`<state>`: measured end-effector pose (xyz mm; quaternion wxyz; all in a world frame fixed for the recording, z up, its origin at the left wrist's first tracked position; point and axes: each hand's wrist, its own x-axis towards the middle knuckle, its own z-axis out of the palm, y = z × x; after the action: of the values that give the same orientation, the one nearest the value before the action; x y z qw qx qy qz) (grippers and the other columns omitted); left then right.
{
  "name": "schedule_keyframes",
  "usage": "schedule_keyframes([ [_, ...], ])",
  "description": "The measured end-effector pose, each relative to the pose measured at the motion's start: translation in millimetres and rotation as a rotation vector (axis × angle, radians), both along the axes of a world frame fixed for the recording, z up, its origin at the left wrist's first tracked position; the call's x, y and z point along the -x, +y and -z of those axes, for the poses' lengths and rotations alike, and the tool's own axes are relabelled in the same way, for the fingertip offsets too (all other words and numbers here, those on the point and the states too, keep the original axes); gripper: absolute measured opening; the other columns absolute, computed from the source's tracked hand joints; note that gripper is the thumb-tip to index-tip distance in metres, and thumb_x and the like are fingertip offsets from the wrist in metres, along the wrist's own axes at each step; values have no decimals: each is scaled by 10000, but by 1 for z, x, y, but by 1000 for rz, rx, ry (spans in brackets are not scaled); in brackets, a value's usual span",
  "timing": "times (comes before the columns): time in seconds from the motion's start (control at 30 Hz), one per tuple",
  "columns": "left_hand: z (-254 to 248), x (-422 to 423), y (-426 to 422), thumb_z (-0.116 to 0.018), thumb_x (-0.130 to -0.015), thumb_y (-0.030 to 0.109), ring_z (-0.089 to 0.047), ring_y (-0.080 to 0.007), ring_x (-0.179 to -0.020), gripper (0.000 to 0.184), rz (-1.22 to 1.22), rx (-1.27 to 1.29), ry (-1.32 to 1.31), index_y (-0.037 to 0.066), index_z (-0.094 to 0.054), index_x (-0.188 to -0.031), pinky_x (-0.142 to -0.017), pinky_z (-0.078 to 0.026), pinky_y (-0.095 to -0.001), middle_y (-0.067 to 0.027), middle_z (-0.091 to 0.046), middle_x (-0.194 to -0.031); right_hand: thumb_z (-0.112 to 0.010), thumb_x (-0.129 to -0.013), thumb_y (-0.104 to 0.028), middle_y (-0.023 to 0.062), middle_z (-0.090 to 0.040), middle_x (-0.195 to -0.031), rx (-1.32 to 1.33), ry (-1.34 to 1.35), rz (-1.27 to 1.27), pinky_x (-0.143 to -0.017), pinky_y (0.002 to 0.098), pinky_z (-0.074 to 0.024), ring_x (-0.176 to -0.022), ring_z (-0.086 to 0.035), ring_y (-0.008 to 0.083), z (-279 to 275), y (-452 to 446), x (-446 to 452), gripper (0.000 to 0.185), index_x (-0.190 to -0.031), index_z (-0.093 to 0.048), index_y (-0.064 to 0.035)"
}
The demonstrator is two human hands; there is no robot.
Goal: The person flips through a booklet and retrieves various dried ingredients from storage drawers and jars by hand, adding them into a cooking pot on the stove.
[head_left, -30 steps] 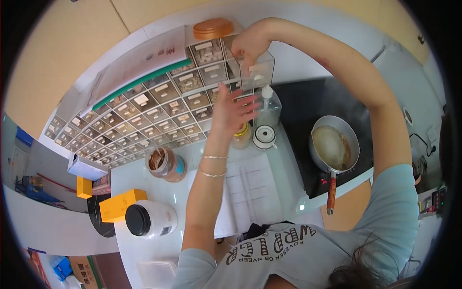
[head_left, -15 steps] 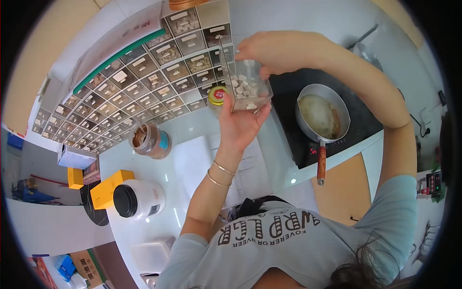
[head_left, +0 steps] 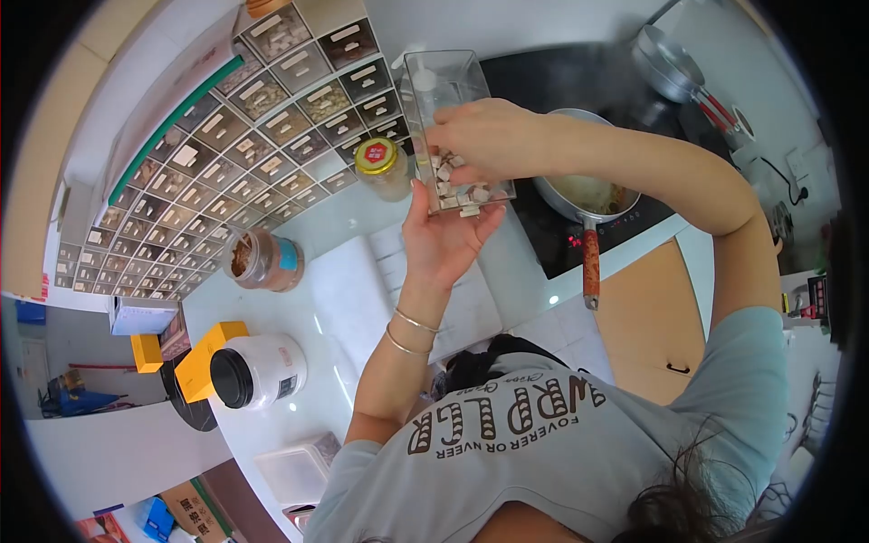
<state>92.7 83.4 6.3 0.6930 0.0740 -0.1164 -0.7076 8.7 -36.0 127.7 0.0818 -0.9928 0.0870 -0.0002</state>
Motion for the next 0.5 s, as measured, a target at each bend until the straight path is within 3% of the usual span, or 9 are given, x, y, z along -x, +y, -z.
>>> schedule_keyframes([
  [0.17,4,9,-4,-364,-903,558,-533,-355,-1065,596,2,-4,-17,112,-404,-1295,-896,-468,-422,-146,-515,-1204,-668,-680,-155,103,-596,-880,12,-39,-47,-676,396,-506,-835,-606,291,9,-12,11,270,-930,-607,-71],
  [0.23,6,8,-7,-419,-882,560,-492,-391,-1112,632,35,26,-15,114,-369,-1327,-901,-471,-440,-145,-447,-1297,-666,-676,-148,81,-573,-913,95,-150,-87,-687,385,-509,-868,-596,267,12,-15,18,268,-933,-620,-91],
  [0.33,5,10,-12,-419,-883,557,-482,-397,-1124,635,46,16,1,113,-362,-1334,-903,-470,-446,-145,-446,-1297,-686,-670,-113,42,-549,-919,200,-212,-93,-692,358,-508,-870,-584,237,14,-16,21,315,-972,-600,-96],
  [0.5,4,11,-14,-413,-886,556,-473,-395,-1139,632,73,-22,-27,114,-360,-1335,-901,-473,-448,-143,-443,-1301,-687,-672,-163,39,-548,-907,121,-131,-104,-700,364,-503,-888,-576,231,10,-26,27,295,-954,-619,-110],
])
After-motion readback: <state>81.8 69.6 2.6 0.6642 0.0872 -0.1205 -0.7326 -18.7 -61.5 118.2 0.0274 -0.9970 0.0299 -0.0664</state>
